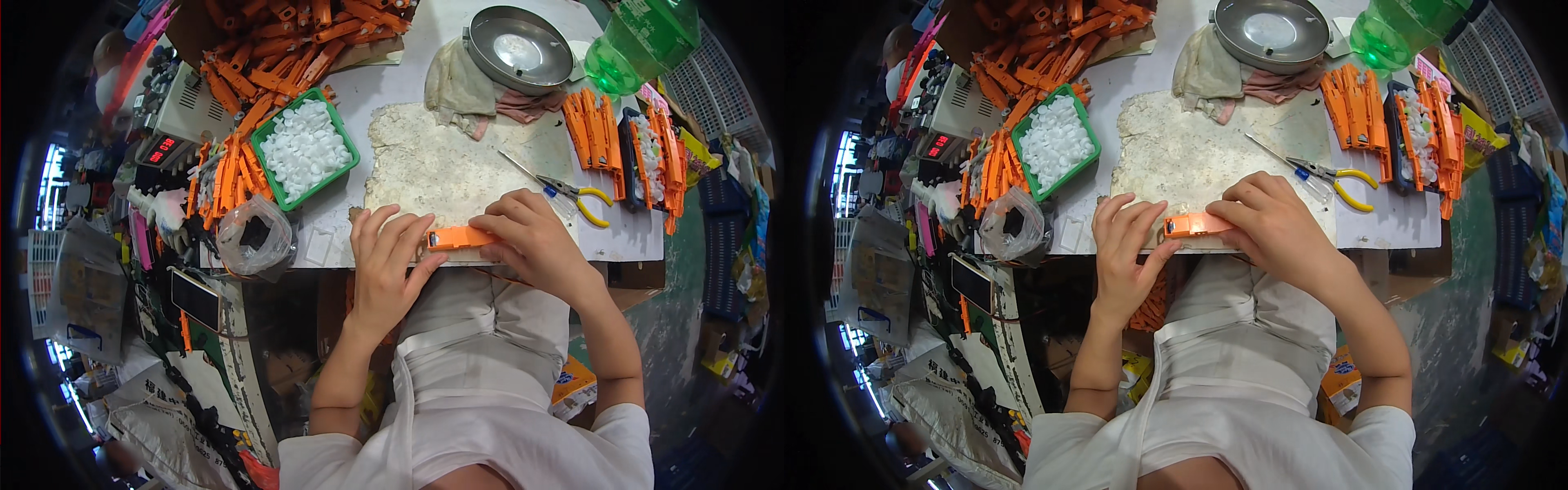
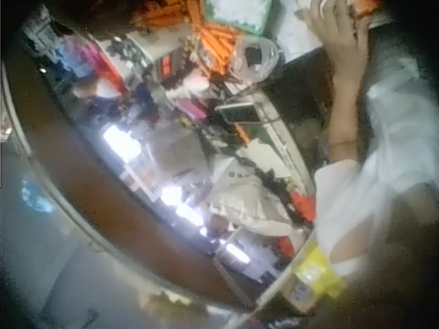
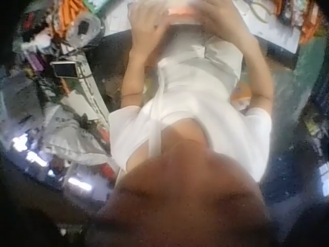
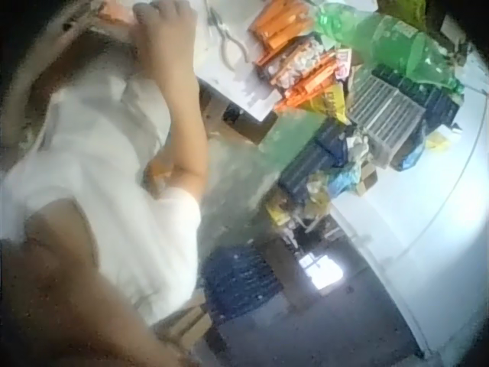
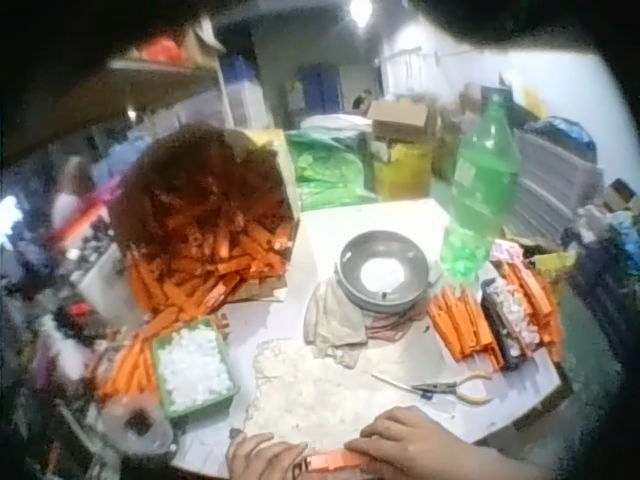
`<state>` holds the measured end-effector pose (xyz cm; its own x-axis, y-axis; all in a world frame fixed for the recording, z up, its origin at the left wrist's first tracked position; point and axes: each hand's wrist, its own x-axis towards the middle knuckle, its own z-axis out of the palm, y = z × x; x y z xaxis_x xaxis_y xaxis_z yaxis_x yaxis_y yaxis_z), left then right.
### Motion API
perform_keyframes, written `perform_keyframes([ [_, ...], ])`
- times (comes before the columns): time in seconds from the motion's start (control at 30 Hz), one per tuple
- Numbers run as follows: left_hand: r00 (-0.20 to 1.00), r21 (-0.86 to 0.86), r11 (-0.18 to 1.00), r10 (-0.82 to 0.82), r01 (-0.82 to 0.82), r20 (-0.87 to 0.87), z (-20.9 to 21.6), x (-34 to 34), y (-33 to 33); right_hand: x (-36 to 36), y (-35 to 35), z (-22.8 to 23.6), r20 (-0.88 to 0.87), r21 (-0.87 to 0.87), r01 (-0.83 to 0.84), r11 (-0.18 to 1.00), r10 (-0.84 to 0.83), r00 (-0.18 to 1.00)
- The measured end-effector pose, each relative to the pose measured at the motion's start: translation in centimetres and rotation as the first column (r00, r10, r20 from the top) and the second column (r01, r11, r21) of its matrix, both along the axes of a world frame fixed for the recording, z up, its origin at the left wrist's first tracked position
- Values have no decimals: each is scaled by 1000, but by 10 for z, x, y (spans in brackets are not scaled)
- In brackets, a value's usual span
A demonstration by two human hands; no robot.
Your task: The person assembles small orange plastic components by inserting white cylindrical pieces into them. They use a metal tool to pry open the orange parts and a pair of pliers to assist with the assembly. The person handles the parts one at a time, placing the finished units on the table.
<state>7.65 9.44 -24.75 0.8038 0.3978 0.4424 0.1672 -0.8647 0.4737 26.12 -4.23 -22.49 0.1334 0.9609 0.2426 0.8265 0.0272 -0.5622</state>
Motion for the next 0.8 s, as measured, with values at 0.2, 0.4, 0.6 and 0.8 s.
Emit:
perform_keyframes([
  [0.2,998,0,999,-54,54,-19,-3,12,2,4,0,-3,18,-20,1,1000,-1,1000],
  [0.4,996,2,996,-87,88,-35,-3,17,0,21,-2,-2,-140,-84,-50,995,38,989],
  [0.6,987,-7,990,-138,138,-76,3,18,3,41,24,33,298,-506,36,862,135,945],
  [0.8,982,1,984,-180,180,-54,1,20,4,34,42,28,367,-579,60,813,194,910],
])
